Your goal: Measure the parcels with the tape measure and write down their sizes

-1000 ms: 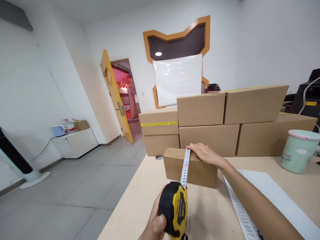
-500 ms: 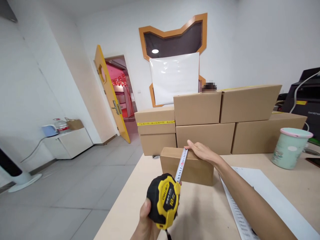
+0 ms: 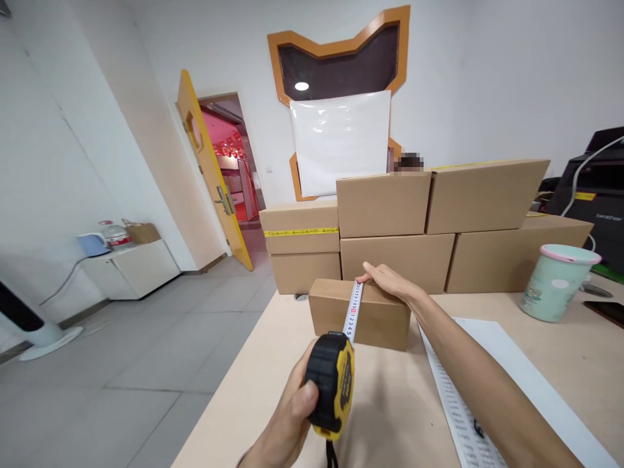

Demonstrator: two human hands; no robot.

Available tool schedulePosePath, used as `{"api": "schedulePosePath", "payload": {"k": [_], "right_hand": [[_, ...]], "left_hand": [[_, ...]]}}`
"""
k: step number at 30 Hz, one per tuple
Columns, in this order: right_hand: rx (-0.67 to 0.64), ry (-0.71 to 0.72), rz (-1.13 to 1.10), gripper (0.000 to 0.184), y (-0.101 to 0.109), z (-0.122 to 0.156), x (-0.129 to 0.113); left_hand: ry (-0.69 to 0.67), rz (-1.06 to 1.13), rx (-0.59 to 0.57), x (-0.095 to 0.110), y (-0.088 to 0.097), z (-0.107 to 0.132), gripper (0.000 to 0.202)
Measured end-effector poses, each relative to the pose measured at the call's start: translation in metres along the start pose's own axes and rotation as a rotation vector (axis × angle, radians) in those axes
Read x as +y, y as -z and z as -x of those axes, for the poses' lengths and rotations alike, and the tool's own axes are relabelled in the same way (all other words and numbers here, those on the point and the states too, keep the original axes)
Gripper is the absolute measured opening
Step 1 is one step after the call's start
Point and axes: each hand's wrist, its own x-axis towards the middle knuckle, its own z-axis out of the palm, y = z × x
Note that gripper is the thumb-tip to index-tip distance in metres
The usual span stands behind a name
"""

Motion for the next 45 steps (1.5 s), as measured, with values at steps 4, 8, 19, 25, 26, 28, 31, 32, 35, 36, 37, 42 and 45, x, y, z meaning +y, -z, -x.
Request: {"api": "schedulePosePath", "payload": {"k": [4, 8, 19, 25, 26, 28, 31, 32, 35, 36, 37, 42, 45], "right_hand": [[0.005, -0.006, 0.005, 0.062, -0.0004, -0.0009, 0.0023], [0.005, 0.001, 0.006, 0.063, -0.001, -0.0021, 0.005], [0.01, 0.004, -0.005, 0.061, -0.0013, -0.001, 0.0049], [0.013, -0.009, -0.007, 0.061, -0.0019, -0.0008, 0.0049], [0.013, -0.009, -0.008, 0.061, -0.0021, -0.0009, 0.0053], [0.013, -0.005, -0.012, 0.061, -0.0022, -0.001, 0.0056], [0.011, -0.001, -0.017, 0.06, -0.0023, -0.001, 0.0052], [0.01, 0.0, -0.018, 0.06, -0.0024, -0.0012, 0.005], [0.007, 0.001, -0.022, 0.058, -0.0026, -0.0018, 0.005], [0.007, 0.0, -0.023, 0.057, -0.0027, -0.002, 0.0052], [0.008, -0.001, -0.024, 0.057, -0.0028, -0.0022, 0.0055], [0.014, -0.008, -0.028, 0.057, -0.0033, -0.0027, 0.0063], [0.016, -0.002, -0.033, 0.056, -0.0032, -0.0026, 0.006]], "left_hand": [[0.005, 0.021, 0.015, -0.0029, 0.0004, 0.002, 0.068], [0.011, 0.059, 0.012, -0.0053, -0.0003, 0.0029, 0.067], [-0.043, -0.004, 0.008, -0.004, -0.0013, 0.0016, 0.068], [-0.03, -0.018, 0.002, -0.0036, -0.0006, 0.0017, 0.07], [-0.021, -0.02, -0.003, -0.0039, -0.0002, 0.002, 0.07], [-0.005, -0.025, -0.014, -0.0044, 0.0005, 0.0025, 0.071], [-0.01, -0.032, -0.013, -0.0047, 0.0011, 0.0026, 0.071], [-0.015, -0.037, -0.011, -0.0046, 0.0012, 0.0025, 0.071], [-0.016, -0.062, -0.018, -0.0041, 0.0018, 0.0019, 0.073], [-0.012, -0.071, -0.025, -0.004, 0.002, 0.0016, 0.073], [-0.012, -0.081, -0.031, -0.0039, 0.0022, 0.0013, 0.073], [-0.043, -0.11, -0.069, -0.0039, 0.002, 0.0, 0.072], [-0.038, -0.117, -0.084, -0.0033, 0.0029, -0.0001, 0.072]]}}
